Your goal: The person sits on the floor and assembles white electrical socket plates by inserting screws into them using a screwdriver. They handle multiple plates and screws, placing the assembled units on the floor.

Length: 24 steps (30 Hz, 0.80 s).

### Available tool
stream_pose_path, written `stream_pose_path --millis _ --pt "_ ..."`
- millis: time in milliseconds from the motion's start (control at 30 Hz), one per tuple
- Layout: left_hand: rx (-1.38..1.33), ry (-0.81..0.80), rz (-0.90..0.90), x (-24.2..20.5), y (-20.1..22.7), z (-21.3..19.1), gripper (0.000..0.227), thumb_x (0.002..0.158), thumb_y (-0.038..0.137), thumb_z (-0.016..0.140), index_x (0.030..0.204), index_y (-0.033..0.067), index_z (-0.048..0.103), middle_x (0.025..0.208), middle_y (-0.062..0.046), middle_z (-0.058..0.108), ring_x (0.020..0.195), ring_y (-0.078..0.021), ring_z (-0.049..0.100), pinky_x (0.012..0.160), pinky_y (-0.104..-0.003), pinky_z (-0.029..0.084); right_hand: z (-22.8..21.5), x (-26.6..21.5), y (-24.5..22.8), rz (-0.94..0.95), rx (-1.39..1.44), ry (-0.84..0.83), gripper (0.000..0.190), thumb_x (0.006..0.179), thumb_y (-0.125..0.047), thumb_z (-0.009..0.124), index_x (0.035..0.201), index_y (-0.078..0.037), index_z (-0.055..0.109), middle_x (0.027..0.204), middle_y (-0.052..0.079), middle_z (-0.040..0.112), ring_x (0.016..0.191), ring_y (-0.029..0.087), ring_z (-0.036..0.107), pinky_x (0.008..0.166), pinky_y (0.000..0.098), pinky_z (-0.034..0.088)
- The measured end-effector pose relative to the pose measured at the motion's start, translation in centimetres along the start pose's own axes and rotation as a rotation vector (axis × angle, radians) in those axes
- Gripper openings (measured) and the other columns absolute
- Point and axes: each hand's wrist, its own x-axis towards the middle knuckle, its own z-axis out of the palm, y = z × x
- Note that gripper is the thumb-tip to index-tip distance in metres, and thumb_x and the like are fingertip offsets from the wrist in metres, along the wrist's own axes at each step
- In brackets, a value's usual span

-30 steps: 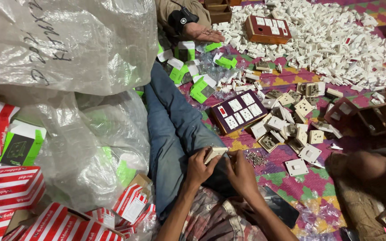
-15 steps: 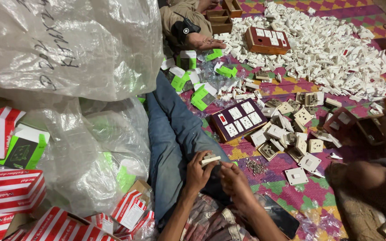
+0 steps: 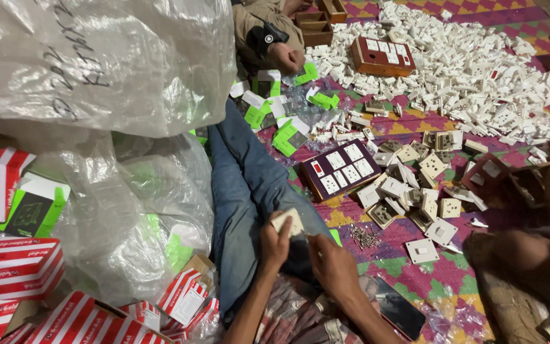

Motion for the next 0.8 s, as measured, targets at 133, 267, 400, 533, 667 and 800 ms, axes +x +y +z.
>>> stream_pose_path --millis 133,267,400,533,667,800 --pt "-0.075 0.087 -0.185 0.3 -0.6 -0.4 0.036 0.1 0.031 0.061 0.111 -0.0023 0.069 0.078 -0.009 0.071 0.062 -0.0145 0.064 0.054 -0.031 0.05 -0.2 -0.9 -0.5 0.048 0.086 -0.07 0.018 0.089 -0.02 0.068 0.106 -0.014 0.071 0.087 0.013 0.077 0.069 0.033 0.074 0.06 0.044 0.056" --pt "-0.054 0.025 -0.076 0.1 0.3 -0.3 0.03 0.096 0.025 0.069 0.106 -0.0032 0.071 0.081 -0.009 0.074 0.068 -0.0128 0.068 0.059 -0.029 0.055 -0.5 -1.1 -0.7 0.076 0.255 -0.012 0.023 0.09 -0.018 0.071 0.112 -0.011 0.068 0.084 0.011 0.077 0.063 0.026 0.075 0.057 0.0385 0.056" --pt "0.083 -0.093 0.122 0.1 1.0 -0.3 0.027 0.085 0.018 0.079 0.099 -0.0038 0.072 0.088 -0.014 0.075 0.078 -0.0223 0.073 0.07 -0.032 0.057 -1.6 0.5 -0.9 0.151 0.231 -0.027 0.041 0.09 -0.018 0.07 0.13 -0.011 0.061 0.077 0.013 0.073 0.055 0.028 0.066 0.054 0.039 0.049" --pt "0.194 -0.169 0.411 0.3 1.4 -0.4 0.037 0.068 0.007 0.071 0.104 -0.0023 0.068 0.103 -0.019 0.073 0.096 -0.0346 0.072 0.085 -0.038 0.058 -2.4 2.4 -1.0 0.016 0.104 -0.061 0.057 0.086 -0.026 0.078 0.138 -0.014 0.061 0.073 0.015 0.07 0.056 0.026 0.066 0.057 0.0365 0.051" --pt "0.169 -0.249 0.314 0.0 2.0 -0.4 0.036 0.07 0.004 0.07 0.106 0.001 0.071 0.102 -0.017 0.075 0.095 -0.034 0.074 0.082 -0.037 0.059 -2.3 3.0 -1.2 -0.147 0.075 -0.052 0.038 0.085 -0.026 0.079 0.121 -0.014 0.074 0.085 0.011 0.076 0.066 0.025 0.072 0.057 0.0365 0.054" --pt "0.106 -0.27 0.182 0.1 2.4 -0.4 0.04 0.069 0.006 0.074 0.108 0.0014 0.071 0.099 -0.015 0.076 0.09 -0.0256 0.076 0.077 -0.034 0.059 -1.4 2.5 -0.7 -0.049 0.126 0.03 0.028 0.086 -0.027 0.078 0.108 -0.009 0.076 0.084 0.011 0.076 0.064 0.021 0.071 0.056 0.0342 0.054"
